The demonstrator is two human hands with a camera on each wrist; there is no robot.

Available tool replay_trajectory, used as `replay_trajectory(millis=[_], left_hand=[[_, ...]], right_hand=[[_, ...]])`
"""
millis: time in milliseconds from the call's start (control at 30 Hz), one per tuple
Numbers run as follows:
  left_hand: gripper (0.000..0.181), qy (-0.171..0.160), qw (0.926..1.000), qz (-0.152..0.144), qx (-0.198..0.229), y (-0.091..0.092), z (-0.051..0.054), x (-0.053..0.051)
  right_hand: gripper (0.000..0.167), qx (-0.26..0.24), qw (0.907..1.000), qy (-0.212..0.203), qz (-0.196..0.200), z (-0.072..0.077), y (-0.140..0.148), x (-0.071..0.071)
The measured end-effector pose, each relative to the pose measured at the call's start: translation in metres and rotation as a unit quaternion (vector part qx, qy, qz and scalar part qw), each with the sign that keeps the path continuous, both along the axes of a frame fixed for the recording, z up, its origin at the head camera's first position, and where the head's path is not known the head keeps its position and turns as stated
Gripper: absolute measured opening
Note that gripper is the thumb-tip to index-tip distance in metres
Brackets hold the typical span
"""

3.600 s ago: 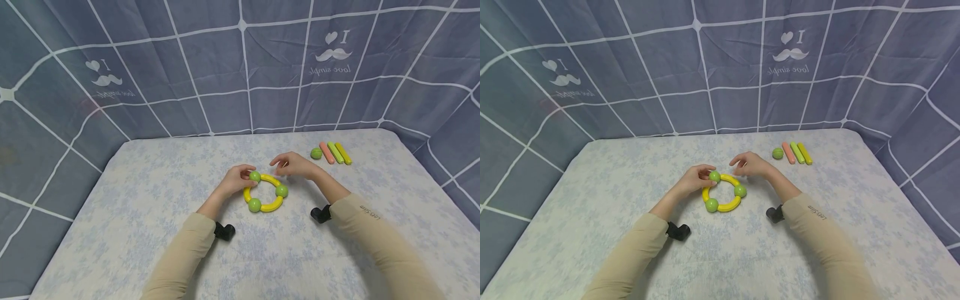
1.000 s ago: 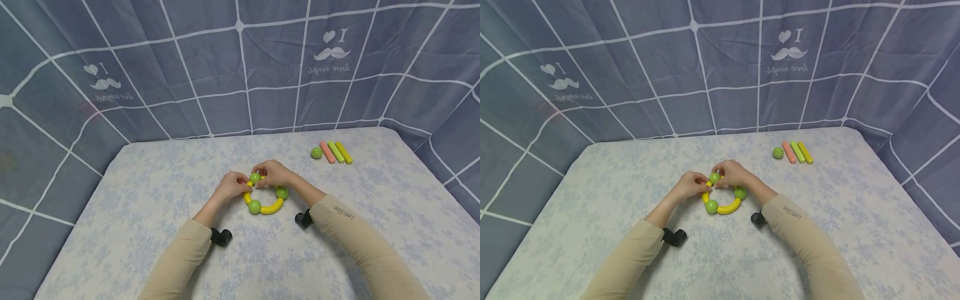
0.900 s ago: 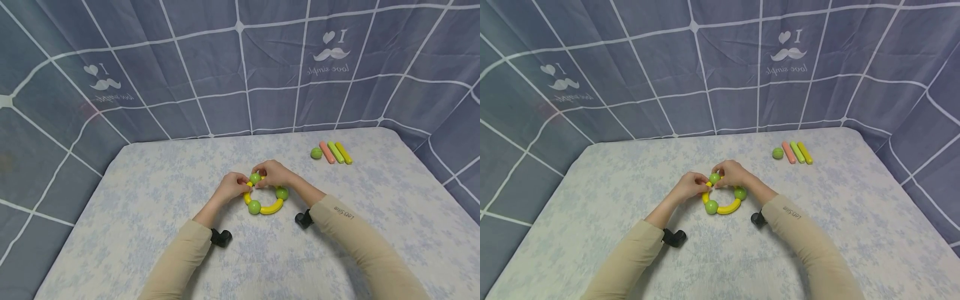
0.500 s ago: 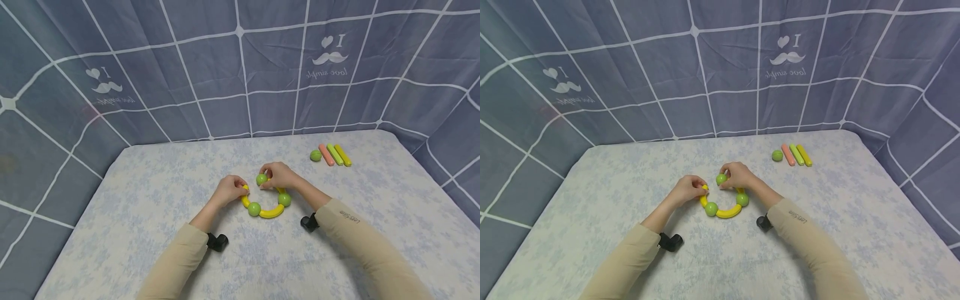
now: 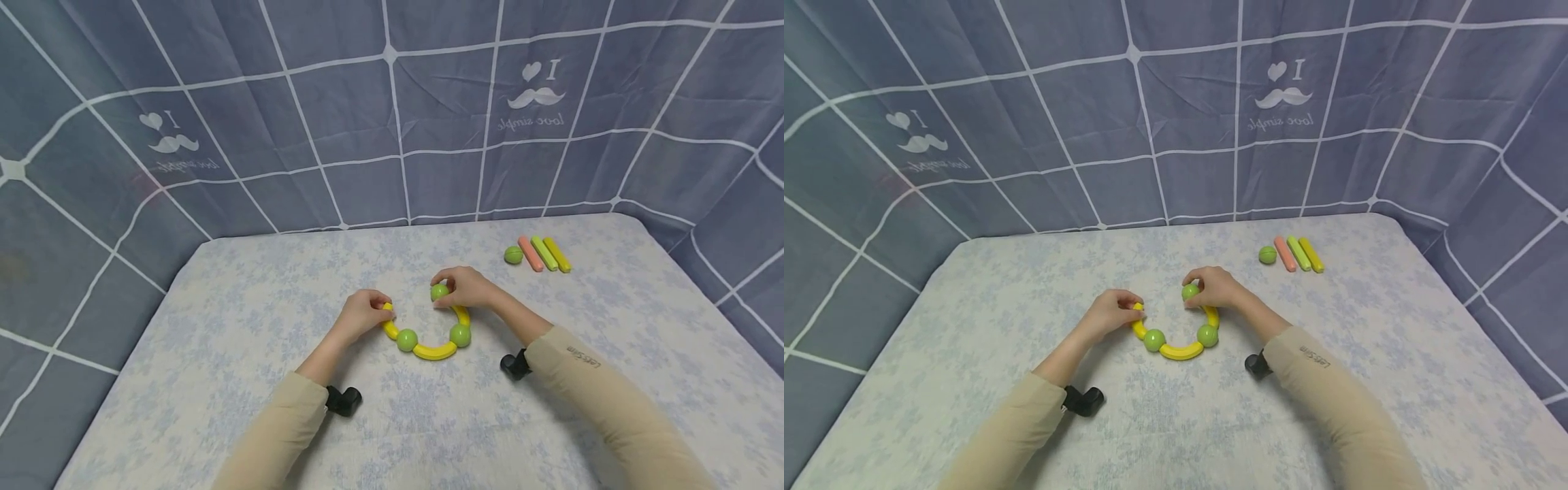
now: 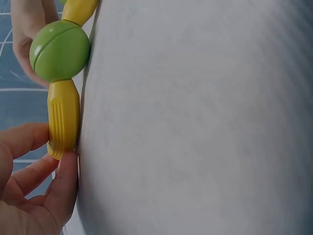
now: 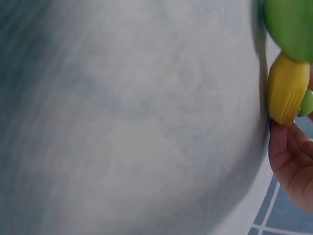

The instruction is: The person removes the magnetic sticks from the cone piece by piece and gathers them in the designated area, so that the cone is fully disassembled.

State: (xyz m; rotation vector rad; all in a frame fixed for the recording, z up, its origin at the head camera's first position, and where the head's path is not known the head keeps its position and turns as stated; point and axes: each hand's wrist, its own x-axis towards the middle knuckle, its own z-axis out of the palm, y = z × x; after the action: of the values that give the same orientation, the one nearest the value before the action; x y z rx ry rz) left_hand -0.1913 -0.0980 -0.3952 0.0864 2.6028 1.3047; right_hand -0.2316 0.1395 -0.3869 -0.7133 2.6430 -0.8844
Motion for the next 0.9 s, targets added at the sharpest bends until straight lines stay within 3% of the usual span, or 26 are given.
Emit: replay_trajectory(millis=[367,900], left_hand=[[0.023,-0.006,0.9996,0.025,0.012,-0.024,-0.001,0.007],[0.021,0.001,0.9989,0.032,0.033,-0.046,-0.002,0.016]], right_hand=[[0.041,-0.011,0.9993,-0.019,-0.032,0.002,0.02,0.007],[0.039,-0.017,0.9949,-0.069,-0.071,0.004,0.044,0.022]])
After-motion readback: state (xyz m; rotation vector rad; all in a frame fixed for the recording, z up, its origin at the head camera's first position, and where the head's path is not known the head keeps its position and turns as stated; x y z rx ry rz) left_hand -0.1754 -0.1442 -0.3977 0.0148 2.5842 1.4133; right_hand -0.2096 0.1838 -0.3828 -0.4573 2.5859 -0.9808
